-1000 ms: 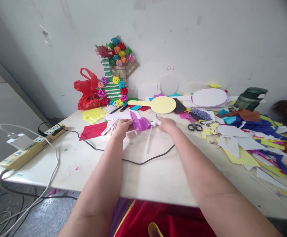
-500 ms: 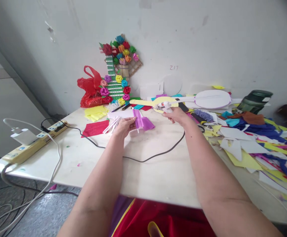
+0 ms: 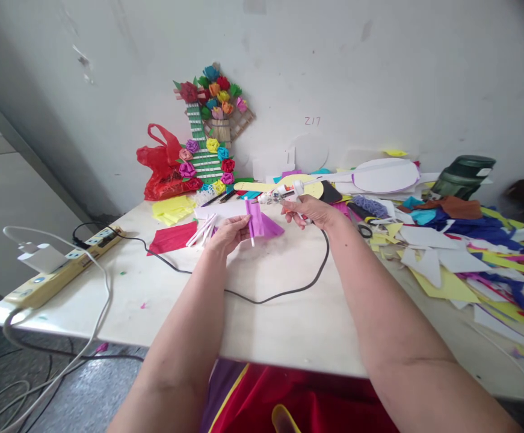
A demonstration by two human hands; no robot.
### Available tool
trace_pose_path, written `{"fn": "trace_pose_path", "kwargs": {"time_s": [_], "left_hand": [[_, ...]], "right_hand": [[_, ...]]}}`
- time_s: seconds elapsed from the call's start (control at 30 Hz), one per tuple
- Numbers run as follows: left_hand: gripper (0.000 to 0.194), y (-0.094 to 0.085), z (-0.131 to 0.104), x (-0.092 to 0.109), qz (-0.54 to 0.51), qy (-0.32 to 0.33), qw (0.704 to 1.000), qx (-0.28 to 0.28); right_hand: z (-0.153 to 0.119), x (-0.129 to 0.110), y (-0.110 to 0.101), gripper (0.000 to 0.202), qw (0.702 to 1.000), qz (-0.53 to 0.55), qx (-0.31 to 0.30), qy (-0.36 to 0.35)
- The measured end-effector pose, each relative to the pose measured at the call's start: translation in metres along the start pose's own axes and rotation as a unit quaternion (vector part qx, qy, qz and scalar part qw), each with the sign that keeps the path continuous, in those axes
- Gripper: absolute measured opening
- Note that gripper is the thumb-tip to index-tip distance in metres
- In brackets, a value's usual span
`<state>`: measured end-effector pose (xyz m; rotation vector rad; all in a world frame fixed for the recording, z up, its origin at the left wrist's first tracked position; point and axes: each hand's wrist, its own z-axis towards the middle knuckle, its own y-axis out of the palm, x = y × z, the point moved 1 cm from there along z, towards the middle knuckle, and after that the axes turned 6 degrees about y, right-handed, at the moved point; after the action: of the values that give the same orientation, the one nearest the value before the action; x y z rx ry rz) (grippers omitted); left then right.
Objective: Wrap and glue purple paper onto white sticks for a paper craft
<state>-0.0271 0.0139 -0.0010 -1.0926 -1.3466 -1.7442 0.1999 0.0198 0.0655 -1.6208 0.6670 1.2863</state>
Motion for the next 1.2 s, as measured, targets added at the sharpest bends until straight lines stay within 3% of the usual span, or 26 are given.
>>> {"fn": "trace_pose_path", "kwargs": {"time_s": [0.43,1.2], "left_hand": [[0.012,0.0023,-0.0014,-0.0004,0.010,0.010,0.999,-0.039],[0.010,0.0041,-0.0020,0.0014,0.001,0.008,0.999,-0.049]], "right_hand": [[0.0014,-0.0008,0.0079,0.044,1.000,-0.025,-0.006,0.013],[0.0026,0.0035,0.0052,0.042,1.000,-0.021,0.004,0.020]]}}
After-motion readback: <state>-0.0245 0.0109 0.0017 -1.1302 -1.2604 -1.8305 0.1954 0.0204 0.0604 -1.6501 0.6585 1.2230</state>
